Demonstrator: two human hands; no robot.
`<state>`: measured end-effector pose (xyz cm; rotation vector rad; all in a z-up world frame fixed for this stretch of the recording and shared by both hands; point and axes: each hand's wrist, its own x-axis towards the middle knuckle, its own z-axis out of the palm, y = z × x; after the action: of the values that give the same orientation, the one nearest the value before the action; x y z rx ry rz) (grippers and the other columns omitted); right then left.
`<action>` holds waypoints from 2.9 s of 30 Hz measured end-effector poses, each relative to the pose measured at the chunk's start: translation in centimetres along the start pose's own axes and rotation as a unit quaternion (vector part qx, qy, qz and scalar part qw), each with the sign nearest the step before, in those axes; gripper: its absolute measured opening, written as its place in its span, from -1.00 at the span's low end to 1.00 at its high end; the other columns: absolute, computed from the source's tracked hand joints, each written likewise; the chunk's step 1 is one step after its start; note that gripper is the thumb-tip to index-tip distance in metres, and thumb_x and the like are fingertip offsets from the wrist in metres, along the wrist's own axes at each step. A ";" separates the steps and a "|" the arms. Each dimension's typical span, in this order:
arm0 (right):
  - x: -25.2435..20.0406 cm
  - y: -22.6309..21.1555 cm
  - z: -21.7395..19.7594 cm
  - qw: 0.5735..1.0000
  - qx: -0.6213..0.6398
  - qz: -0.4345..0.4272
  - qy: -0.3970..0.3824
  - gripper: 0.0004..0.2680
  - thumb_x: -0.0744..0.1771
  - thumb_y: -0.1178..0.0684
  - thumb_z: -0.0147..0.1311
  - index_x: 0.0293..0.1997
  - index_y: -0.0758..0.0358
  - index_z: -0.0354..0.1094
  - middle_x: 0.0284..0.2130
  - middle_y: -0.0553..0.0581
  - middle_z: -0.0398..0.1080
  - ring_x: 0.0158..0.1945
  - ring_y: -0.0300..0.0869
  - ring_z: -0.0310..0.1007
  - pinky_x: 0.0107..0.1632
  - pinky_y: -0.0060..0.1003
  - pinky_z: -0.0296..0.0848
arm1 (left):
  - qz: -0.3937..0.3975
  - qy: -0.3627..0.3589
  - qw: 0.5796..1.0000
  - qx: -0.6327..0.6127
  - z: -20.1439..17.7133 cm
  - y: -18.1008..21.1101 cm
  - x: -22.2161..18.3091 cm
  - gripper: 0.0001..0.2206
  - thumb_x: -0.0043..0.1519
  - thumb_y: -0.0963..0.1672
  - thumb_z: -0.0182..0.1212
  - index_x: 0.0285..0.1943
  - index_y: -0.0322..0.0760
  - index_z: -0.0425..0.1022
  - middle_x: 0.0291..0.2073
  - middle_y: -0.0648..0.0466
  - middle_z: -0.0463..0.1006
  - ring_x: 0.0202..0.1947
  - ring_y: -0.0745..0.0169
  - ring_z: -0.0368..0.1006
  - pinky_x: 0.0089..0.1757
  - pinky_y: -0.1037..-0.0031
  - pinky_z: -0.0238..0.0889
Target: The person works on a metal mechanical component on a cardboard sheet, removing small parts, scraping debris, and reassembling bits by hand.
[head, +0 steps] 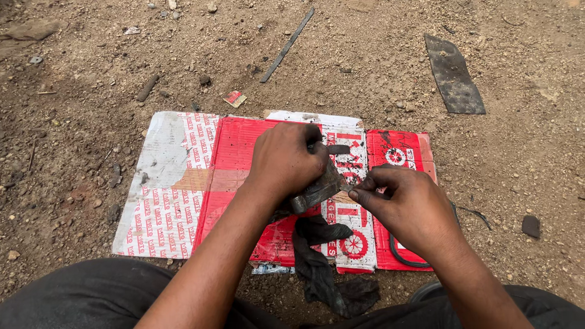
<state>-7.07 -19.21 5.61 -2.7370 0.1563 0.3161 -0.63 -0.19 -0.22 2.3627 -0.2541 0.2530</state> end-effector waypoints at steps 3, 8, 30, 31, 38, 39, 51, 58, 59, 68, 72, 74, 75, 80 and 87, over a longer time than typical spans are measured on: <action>0.3 0.3 0.1 1.000 0.010 -0.022 0.004 -0.74 0.23 -0.26 0.29 -0.32 0.10 0.58 -0.49 0.10 0.57 -0.38 -0.11 0.61 -0.24 -0.15 0.51 | -0.006 -0.014 1.000 0.017 0.1 0.5 0.0 -0.79 0.05 -0.06 0.21 -0.30 -0.21 0.68 -0.43 -0.18 0.62 -0.31 -0.25 0.56 -0.20 0.01 0.38; 0.1 0.5 0.2 1.000 0.006 -0.020 0.008 -0.74 0.24 -0.26 0.30 -0.31 0.10 0.58 -0.46 0.09 0.58 -0.34 -0.12 0.61 -0.22 -0.15 0.50 | -0.001 -0.009 1.000 0.010 0.1 0.7 -0.2 -0.78 0.04 -0.06 0.20 -0.30 -0.22 0.68 -0.44 -0.17 0.63 -0.32 -0.24 0.57 -0.21 0.01 0.39; 2.8 4.4 2.6 0.967 0.241 -0.060 -0.050 -0.81 0.25 -0.04 0.30 -0.40 0.32 0.57 -0.60 0.00 0.47 -0.48 -0.35 0.32 -0.39 -0.33 0.33 | -0.020 0.013 1.000 -0.005 0.2 -0.2 0.4 -0.77 0.03 -0.06 0.20 -0.28 -0.22 0.69 -0.39 -0.17 0.64 -0.30 -0.24 0.57 -0.21 0.02 0.39; 3.1 4.2 2.6 0.975 0.212 -0.051 -0.031 -0.81 0.26 -0.04 0.30 -0.39 0.31 0.57 -0.61 0.01 0.46 -0.49 -0.33 0.32 -0.39 -0.32 0.32 | -0.031 0.011 0.999 -0.004 0.1 -0.2 0.3 -0.77 0.03 -0.06 0.20 -0.28 -0.22 0.69 -0.39 -0.17 0.64 -0.30 -0.24 0.57 -0.20 0.03 0.39; 1.5 4.1 2.4 0.962 0.262 -0.068 0.028 -0.85 0.25 0.01 0.30 -0.35 0.31 0.56 -0.56 -0.02 0.50 -0.46 -0.36 0.33 -0.38 -0.35 0.33 | -0.054 0.007 0.998 -0.005 0.0 0.3 0.2 -0.76 0.05 -0.05 0.20 -0.24 -0.19 0.70 -0.39 -0.17 0.64 -0.29 -0.24 0.57 -0.19 0.03 0.39; 1.4 4.0 2.8 0.952 0.294 -0.083 0.008 -0.85 0.25 0.01 0.30 -0.34 0.31 0.57 -0.54 -0.03 0.52 -0.43 -0.38 0.38 -0.34 -0.38 0.37 | -0.055 0.006 0.998 -0.002 0.0 0.2 0.3 -0.76 0.04 -0.05 0.20 -0.25 -0.19 0.70 -0.39 -0.17 0.64 -0.29 -0.24 0.57 -0.19 0.03 0.39; 3.6 6.6 3.4 0.900 0.432 -0.027 -0.059 -0.85 0.27 0.05 0.30 -0.43 0.33 0.53 -0.62 -0.06 0.33 -0.52 -0.36 0.16 -0.43 -0.38 0.11 | -0.082 -0.009 0.997 0.003 -0.2 0.3 0.5 -0.74 0.05 -0.05 0.20 -0.22 -0.22 0.70 -0.33 -0.18 0.65 -0.23 -0.24 0.57 -0.15 0.03 0.39; 3.0 7.5 1.3 0.878 0.474 -0.011 -0.060 -0.90 0.24 0.08 0.29 -0.40 0.30 0.55 -0.55 -0.02 0.46 -0.51 -0.35 0.25 -0.41 -0.37 0.20 | -0.099 -0.009 0.995 0.000 -0.5 0.3 0.1 -0.73 0.04 -0.05 0.20 -0.19 -0.18 0.70 -0.33 -0.18 0.65 -0.24 -0.24 0.57 -0.13 0.05 0.39; 2.7 8.0 1.4 0.856 0.510 -0.017 -0.085 -0.92 0.23 0.10 0.27 -0.38 0.28 0.56 -0.54 -0.02 0.50 -0.51 -0.35 0.26 -0.42 -0.38 0.20 | -0.106 -0.015 0.994 0.001 -0.3 0.3 0.0 -0.73 0.05 -0.04 0.20 -0.20 -0.19 0.70 -0.33 -0.18 0.65 -0.23 -0.24 0.57 -0.14 0.05 0.39; 4.5 6.9 -0.3 0.843 0.521 -0.093 -0.099 -0.84 0.30 0.03 0.25 -0.34 0.35 0.54 -0.59 0.00 0.42 -0.55 -0.36 0.23 -0.47 -0.41 0.16 | -0.121 0.005 0.993 -0.005 -0.6 -0.4 0.2 -0.72 0.07 -0.01 0.18 -0.19 -0.18 0.70 -0.34 -0.19 0.64 -0.24 -0.25 0.56 -0.14 0.04 0.38; 5.6 6.0 3.9 0.911 0.397 0.041 -0.105 -0.84 0.31 0.00 0.23 -0.31 0.30 0.55 -0.61 0.00 0.35 -0.59 -0.33 0.19 -0.52 -0.38 0.10 | -0.122 -0.004 0.993 0.002 -0.7 0.6 0.8 -0.70 0.15 0.01 0.13 -0.17 -0.18 0.69 -0.34 -0.21 0.64 -0.22 -0.25 0.57 -0.10 0.02 0.37; 6.8 7.5 3.2 0.938 0.327 0.117 0.001 -0.85 0.33 -0.01 0.18 -0.30 0.26 0.54 -0.62 0.05 0.34 -0.62 -0.27 0.14 -0.54 -0.32 0.06 | -0.133 0.014 0.991 -0.004 -0.8 0.7 0.4 -0.69 0.12 0.01 0.14 -0.18 -0.20 0.69 -0.33 -0.22 0.64 -0.21 -0.26 0.56 -0.10 0.02 0.37; 7.3 8.3 2.2 0.909 0.398 0.116 0.028 -0.84 0.34 -0.01 0.20 -0.30 0.27 0.51 -0.61 0.02 0.29 -0.62 -0.29 0.11 -0.55 -0.33 0.04 | -0.134 0.023 0.991 -0.002 -1.0 0.4 0.9 -0.68 0.10 0.01 0.14 -0.18 -0.21 0.69 -0.32 -0.23 0.64 -0.20 -0.27 0.56 -0.09 0.02 0.36; 7.7 10.2 -0.8 0.894 0.426 -0.028 0.135 -0.81 0.40 -0.02 0.11 -0.30 0.29 0.42 -0.56 -0.02 0.33 -0.55 -0.36 0.20 -0.50 -0.37 0.14 | -0.259 0.048 0.965 -0.004 0.0 -1.7 1.7 -0.62 0.19 0.04 0.04 -0.14 -0.26 0.67 -0.21 -0.29 0.61 -0.11 -0.37 0.52 -0.05 -0.03 0.33; 6.4 7.7 2.5 0.924 0.361 -0.112 0.050 -0.81 0.38 -0.01 0.06 -0.18 0.33 0.50 -0.52 0.01 0.46 -0.41 -0.33 0.39 -0.31 -0.36 0.38 | -0.270 0.072 0.944 -0.175 1.5 -7.7 2.2 -0.50 0.24 0.06 0.10 0.07 -0.49 0.53 0.00 -0.34 0.61 0.05 -0.19 0.52 0.06 0.13 0.32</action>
<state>-2.57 -25.81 -0.92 -2.0075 -0.0181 0.0325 3.60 3.98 -5.77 1.9568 0.3898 0.1027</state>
